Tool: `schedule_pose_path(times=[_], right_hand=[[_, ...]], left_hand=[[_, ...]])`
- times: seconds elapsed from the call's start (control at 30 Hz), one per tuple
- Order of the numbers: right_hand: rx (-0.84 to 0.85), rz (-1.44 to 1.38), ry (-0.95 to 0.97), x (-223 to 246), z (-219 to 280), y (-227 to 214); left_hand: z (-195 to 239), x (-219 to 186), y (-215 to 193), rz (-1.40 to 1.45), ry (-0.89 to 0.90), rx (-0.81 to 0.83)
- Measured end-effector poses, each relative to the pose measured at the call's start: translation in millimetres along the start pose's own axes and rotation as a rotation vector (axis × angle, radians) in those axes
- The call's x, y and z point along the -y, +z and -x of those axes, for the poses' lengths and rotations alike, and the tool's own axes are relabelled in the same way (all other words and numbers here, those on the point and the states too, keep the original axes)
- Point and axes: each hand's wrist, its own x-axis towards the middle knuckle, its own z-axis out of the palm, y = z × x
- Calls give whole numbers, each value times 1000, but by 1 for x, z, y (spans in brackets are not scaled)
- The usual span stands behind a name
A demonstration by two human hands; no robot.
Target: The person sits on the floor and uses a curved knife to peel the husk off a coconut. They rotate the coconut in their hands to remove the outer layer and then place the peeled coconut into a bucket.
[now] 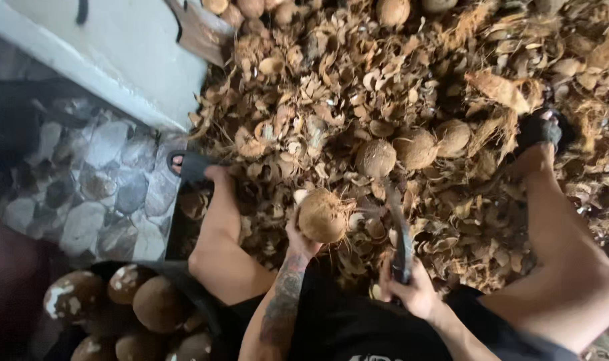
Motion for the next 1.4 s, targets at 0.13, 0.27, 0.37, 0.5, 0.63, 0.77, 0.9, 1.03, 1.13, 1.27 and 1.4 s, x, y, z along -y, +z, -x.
schedule_pose_path(times=[0.13, 0.27, 0.37, 0.5, 0.63, 0.77, 0.9, 1.03, 1.13, 1.27, 1.4], right_hand=[[212, -75, -506, 124, 14, 48], [147, 280, -434, 23, -4, 13], [142, 287, 731, -55, -14, 3], [217, 48, 506, -19, 9, 17], [293, 174, -34, 80, 18, 40], [252, 368, -697, 124, 22, 57], [159, 626, 104, -27, 3, 23], [50, 89, 616, -7, 1, 31], [230, -159, 315, 48, 20, 45], [307, 227, -521, 124, 27, 59], [74, 457, -761, 40, 9, 43]], left_hand=[[6, 18, -16, 87, -123, -129], [-14, 13, -7, 52, -84, -211], [0, -1, 8, -187, -119, -211], [16, 6, 2, -387, 68, -180], [23, 8, 29, -85, 19, -178], [-5, 15, -15, 4, -13, 12], [0, 11, -17, -150, 52, 16], [15, 5, 3, -339, 94, -5], [3, 12, -11, -262, 45, 23], [1, 17, -8, -116, -16, -70], [10, 12, -1, -133, 25, -169]])
